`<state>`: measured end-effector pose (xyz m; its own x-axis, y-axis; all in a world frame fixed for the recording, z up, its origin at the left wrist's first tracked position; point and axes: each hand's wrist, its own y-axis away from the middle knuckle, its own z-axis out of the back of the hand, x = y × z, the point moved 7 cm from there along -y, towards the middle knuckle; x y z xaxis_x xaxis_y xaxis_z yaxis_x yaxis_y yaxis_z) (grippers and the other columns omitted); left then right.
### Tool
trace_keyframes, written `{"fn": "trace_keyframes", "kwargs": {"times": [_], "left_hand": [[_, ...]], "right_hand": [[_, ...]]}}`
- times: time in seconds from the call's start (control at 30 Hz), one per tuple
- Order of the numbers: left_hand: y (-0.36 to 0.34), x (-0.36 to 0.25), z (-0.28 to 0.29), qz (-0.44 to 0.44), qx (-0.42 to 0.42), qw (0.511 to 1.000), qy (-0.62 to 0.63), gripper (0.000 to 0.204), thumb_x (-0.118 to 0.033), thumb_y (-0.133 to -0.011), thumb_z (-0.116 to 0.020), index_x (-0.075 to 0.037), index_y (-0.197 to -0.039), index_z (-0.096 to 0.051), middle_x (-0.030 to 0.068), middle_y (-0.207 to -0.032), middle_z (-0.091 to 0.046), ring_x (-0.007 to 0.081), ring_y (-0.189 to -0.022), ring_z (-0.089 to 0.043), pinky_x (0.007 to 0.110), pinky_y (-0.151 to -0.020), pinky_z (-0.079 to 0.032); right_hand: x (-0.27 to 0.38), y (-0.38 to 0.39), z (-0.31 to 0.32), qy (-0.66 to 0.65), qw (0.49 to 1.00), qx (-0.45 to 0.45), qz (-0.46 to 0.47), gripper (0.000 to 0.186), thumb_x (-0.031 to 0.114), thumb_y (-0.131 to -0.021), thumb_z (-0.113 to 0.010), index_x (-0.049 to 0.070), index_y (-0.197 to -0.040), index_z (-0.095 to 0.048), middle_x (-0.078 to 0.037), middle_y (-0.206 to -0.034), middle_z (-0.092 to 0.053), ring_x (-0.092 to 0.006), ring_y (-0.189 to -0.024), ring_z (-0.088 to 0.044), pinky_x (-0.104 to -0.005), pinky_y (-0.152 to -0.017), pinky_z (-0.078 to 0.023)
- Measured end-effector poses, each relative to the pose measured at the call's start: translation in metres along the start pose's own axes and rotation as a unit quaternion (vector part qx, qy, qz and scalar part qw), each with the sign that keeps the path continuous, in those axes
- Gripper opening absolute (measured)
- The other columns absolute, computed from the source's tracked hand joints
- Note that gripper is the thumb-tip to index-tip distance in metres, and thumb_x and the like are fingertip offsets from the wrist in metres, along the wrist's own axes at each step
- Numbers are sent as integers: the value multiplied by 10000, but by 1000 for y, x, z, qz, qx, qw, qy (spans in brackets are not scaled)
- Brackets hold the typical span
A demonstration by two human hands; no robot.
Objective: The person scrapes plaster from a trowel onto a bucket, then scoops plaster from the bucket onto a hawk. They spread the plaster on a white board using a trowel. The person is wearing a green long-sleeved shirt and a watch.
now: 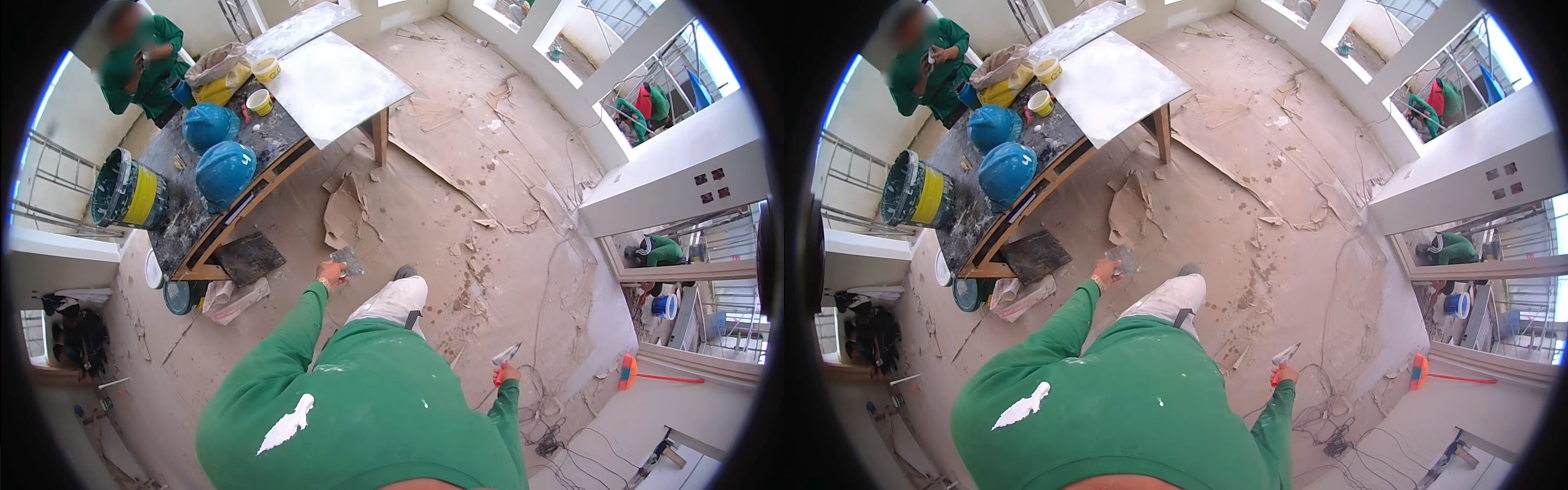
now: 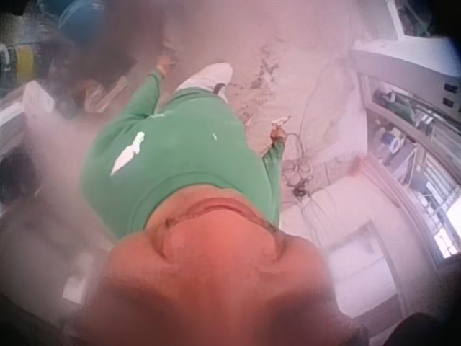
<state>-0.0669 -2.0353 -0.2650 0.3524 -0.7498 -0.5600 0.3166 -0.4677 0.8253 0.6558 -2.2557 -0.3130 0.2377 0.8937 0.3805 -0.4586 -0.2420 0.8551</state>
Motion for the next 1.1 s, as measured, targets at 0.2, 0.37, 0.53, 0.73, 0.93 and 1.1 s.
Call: {"fn": "trace_keyframes", "kwargs": {"times": [0.2,0.37,0.53,0.73,0.93,1.1], "left_hand": [[-23,-71,-194,25,77,997,11,333,-81,-875,-712,1,-1153,-548,135,-1080,-637,265,-789,-694,318,-627,-605],[-22,-164,-405,97,214,970,58,337,-86,-898,-689,41,-1169,-533,186,-1166,-601,329,-902,-685,353,-688,-628],[-21,-262,-587,63,259,964,-3,383,-26,-908,-626,28,-1267,-503,206,-1218,-573,362,-1025,-659,444,-838,-634],[-67,-408,-689,25,348,922,168,297,-91,-899,-570,-9,-1184,-588,102,-1032,-662,277,-948,-680,460,-839,-612],[-129,-553,-711,-35,370,870,325,301,-242,-850,-558,-93,-1109,-588,103,-1078,-633,286,-967,-654,495,-946,-537],[-157,-662,-701,-56,261,853,448,377,-392,-925,-585,-122,-1187,-556,98,-1128,-620,269,-1041,-635,474,-956,-531]], "right_hand": [[340,-41,-65,-37,970,-21,238,240,193,-917,-646,6,-1065,-615,-84,-728,-619,-158,-461,-525,-315,-405,-448],[543,33,-192,-77,920,94,372,302,97,-915,-648,-14,-1191,-601,-48,-812,-635,-105,-573,-554,-260,-492,-476],[698,69,-298,-52,882,231,409,320,82,-925,-684,-9,-1220,-600,-55,-904,-690,-85,-658,-604,-225,-577,-507],[853,45,-420,4,813,341,472,298,70,-947,-666,-32,-1218,-596,-77,-1004,-706,-107,-814,-660,-231,-717,-542],[1007,67,-538,241,717,439,486,283,194,-1002,-607,-23,-1182,-639,-93,-1043,-697,-125,-890,-649,-272,-765,-539],[1104,92,-641,332,597,548,484,309,236,-1027,-569,-8,-1203,-638,-95,-1083,-687,-144,-927,-655,-282,-807,-539]]}}
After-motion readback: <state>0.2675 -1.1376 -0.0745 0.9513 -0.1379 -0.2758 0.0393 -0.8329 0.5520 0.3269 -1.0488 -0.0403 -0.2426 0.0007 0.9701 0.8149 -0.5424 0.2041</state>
